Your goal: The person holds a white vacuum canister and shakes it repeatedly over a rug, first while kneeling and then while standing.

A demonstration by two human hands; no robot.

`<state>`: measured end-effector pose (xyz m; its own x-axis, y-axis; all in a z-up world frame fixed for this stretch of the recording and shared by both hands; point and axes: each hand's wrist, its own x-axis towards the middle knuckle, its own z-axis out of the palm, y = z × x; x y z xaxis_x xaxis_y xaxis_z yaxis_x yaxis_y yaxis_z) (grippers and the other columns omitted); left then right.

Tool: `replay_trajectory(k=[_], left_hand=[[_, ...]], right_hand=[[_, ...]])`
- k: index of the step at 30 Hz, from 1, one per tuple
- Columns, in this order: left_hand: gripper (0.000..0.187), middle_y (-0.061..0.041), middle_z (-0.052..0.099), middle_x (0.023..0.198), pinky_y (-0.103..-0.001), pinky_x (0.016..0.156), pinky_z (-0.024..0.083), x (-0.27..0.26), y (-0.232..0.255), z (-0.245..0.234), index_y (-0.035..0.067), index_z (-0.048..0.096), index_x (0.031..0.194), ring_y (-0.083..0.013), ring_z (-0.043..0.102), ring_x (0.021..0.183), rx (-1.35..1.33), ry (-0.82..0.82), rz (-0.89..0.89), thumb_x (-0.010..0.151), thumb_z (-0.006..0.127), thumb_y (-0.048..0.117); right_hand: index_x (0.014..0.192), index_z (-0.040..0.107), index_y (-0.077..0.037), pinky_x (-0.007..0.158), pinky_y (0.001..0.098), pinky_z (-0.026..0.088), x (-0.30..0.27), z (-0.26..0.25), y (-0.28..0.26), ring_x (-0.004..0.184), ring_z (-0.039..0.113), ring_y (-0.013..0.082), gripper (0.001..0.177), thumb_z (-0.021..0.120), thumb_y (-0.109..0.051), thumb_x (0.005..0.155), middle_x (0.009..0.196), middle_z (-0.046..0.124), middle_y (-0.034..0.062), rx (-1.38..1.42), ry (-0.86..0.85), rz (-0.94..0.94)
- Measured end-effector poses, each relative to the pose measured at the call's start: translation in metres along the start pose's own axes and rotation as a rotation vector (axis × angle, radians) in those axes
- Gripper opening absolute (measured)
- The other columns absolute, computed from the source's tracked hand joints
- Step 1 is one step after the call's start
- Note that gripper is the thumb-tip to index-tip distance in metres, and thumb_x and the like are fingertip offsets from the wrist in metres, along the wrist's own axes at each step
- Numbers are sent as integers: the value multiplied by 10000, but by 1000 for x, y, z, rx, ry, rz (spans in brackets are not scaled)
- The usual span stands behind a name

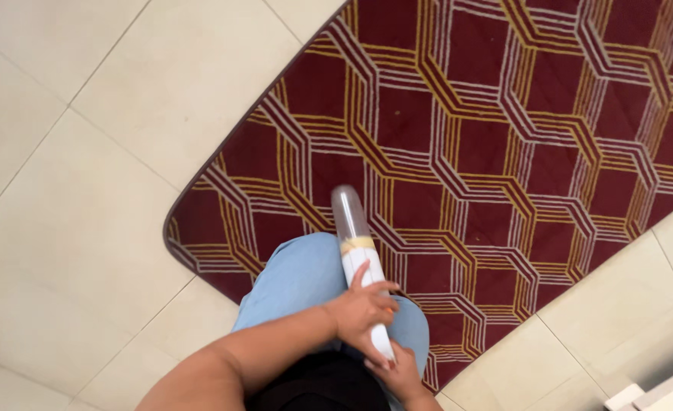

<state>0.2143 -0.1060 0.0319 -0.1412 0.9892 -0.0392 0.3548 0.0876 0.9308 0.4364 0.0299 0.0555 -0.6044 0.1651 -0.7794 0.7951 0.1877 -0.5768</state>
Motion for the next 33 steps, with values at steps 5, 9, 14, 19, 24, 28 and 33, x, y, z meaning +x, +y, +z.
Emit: replay_trajectory(k=[5, 9, 14, 19, 24, 28, 33], left_hand=[[764, -25, 652, 1288, -850, 1093, -11, 61, -100, -114, 172, 760, 987, -373, 319, 1497, 235, -43, 106, 537, 734, 789], [630, -135, 428, 1542, -731, 1136, 41, 126, -135, -245, 202, 742, 1029, -444, 67, 1516, 431, -48, -84, 627, 817, 682], [755, -144, 529, 1467, -733, 1198, 78, 163, -127, -265, 152, 719, 1103, -469, 145, 1546, 306, 97, -77, 698, 774, 788], [788, -96, 657, 1220, -820, 1136, 26, 123, -71, -101, 167, 735, 1047, -418, 413, 1421, 270, 4, 17, 569, 752, 793], [781, -114, 635, 1316, -902, 1039, 23, 46, 16, 16, 138, 717, 991, -414, 421, 1447, 66, -86, 111, 593, 712, 810], [777, -75, 632, 1356, -895, 1109, 37, 58, -4, 10, 157, 713, 994, -353, 440, 1494, 87, -107, 169, 620, 702, 838], [780, -132, 490, 1436, -814, 1132, 50, 162, -100, -113, 239, 695, 1033, -390, 187, 1521, 284, -302, 43, 502, 799, 801]], right_hand=[[915, 729, -30, 591, 315, 530, 145, 18, -80, 658, 649, 117, 620, 498, -600, 994, 708, 686, 26, 132, 241, -384], [994, 651, -16, 549, 250, 390, 253, -31, -191, 672, 515, 65, 317, 732, -322, 984, 830, 568, -51, 504, 172, -386], [925, 634, -66, 370, 279, 381, 255, -87, -218, 395, 511, 101, 289, 628, -342, 1008, 534, 525, -17, 321, 194, -237], [875, 669, -65, 459, 250, 425, 117, -49, -70, 541, 519, 50, 567, 575, -613, 985, 669, 537, -61, 472, 106, -192], [1059, 708, 19, 713, 360, 577, -43, -7, 40, 764, 740, 190, 705, 800, -603, 740, 837, 769, 69, 103, 58, -52], [974, 711, -12, 619, 345, 570, -17, 16, 47, 685, 708, 162, 723, 734, -702, 761, 742, 734, 62, 225, 210, -30], [832, 684, -84, 573, 288, 487, 165, -34, -56, 644, 620, 79, 745, 427, -770, 970, 681, 623, -51, 294, 401, -378]])
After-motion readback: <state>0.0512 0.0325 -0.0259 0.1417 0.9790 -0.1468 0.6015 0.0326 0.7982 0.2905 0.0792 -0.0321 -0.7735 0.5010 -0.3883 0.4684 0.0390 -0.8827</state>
